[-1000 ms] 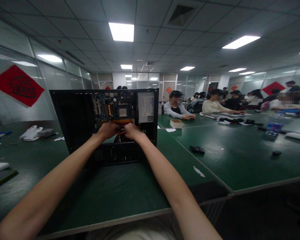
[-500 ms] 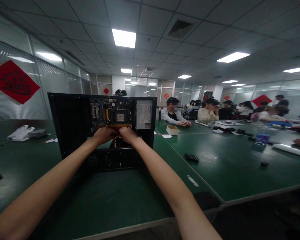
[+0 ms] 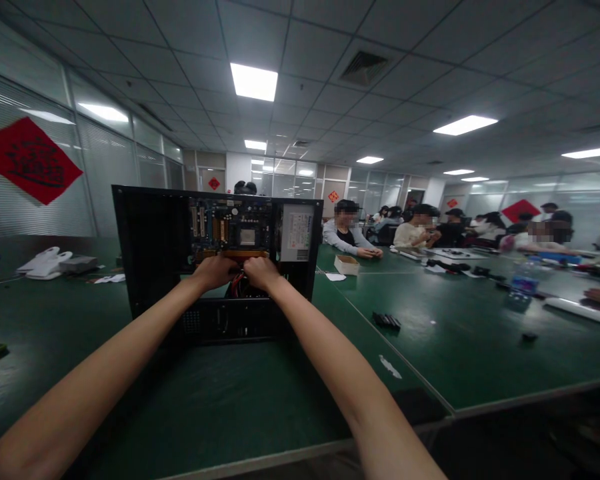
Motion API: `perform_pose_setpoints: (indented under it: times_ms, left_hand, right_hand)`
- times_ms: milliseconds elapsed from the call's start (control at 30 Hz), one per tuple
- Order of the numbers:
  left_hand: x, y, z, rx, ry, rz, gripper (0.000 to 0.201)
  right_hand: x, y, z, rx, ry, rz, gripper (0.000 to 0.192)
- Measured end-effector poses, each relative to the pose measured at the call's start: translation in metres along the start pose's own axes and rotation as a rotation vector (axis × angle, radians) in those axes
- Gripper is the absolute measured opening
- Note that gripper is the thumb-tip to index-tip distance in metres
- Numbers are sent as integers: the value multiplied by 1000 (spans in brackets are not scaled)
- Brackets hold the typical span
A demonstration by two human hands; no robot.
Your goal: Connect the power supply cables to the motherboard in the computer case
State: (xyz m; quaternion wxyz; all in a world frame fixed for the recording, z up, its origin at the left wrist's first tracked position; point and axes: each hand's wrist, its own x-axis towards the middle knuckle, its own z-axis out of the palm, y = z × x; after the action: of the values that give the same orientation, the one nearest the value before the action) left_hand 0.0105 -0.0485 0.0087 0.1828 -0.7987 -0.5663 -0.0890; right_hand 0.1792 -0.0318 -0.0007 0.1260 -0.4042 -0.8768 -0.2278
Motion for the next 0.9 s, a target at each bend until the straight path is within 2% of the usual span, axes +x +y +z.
perform_pose_setpoints:
  times_ms: [900]
  left_hand:
    - [0,-3,-1,-19,-3,36,32]
  right_hand:
    - [5,-1,3,-24,-56,58,24]
